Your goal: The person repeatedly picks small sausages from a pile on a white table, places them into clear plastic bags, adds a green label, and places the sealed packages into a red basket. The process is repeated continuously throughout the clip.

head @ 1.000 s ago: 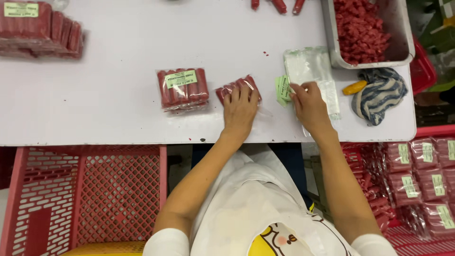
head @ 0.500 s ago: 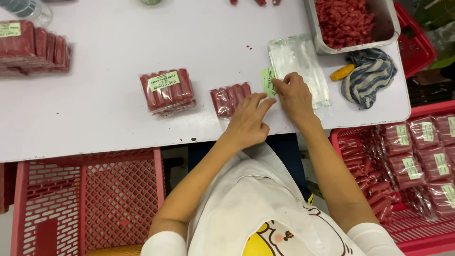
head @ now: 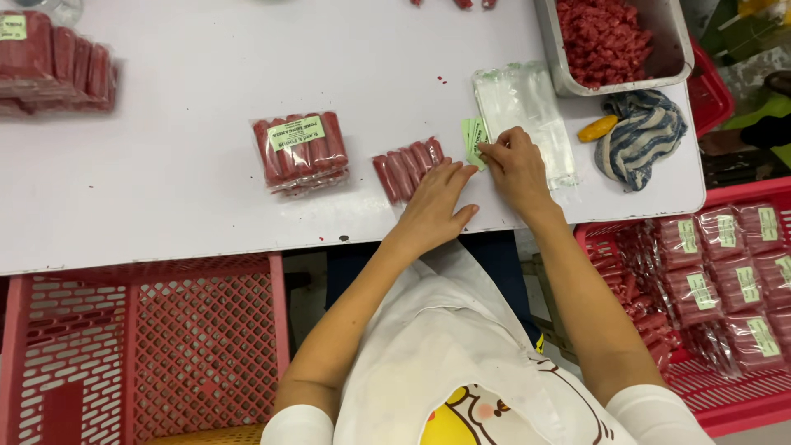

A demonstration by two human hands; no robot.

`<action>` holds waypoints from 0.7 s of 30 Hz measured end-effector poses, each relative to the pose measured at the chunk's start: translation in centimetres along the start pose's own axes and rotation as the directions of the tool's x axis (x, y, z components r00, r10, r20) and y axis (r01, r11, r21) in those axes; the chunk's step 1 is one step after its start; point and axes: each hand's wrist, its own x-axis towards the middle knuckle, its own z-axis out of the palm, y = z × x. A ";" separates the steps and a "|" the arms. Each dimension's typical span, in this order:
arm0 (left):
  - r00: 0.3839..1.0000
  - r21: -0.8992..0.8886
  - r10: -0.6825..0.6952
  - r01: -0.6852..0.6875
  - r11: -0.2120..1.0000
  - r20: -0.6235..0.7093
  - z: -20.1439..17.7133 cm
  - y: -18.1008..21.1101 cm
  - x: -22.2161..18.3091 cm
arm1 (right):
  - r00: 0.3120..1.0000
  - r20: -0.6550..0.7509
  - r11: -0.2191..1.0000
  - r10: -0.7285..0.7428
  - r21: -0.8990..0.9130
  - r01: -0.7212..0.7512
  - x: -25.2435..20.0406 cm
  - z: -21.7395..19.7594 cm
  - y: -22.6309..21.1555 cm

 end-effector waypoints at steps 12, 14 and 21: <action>0.919 -0.589 -0.333 0.153 0.794 -0.210 0.6 1.1 2.8 | 0.924 -0.371 0.962 -0.098 0.202 0.184 -3.6 -5.7 -7.5; 0.917 -0.553 -0.328 0.156 0.818 -0.226 0.9 1.5 2.9 | 0.880 -0.109 0.534 0.462 0.827 -0.178 -5.1 -4.9 -7.5; 0.934 -0.356 -0.243 0.140 0.924 -0.263 1.6 0.7 4.7 | 0.699 0.206 0.015 0.684 0.955 -0.295 -4.7 -1.2 -4.0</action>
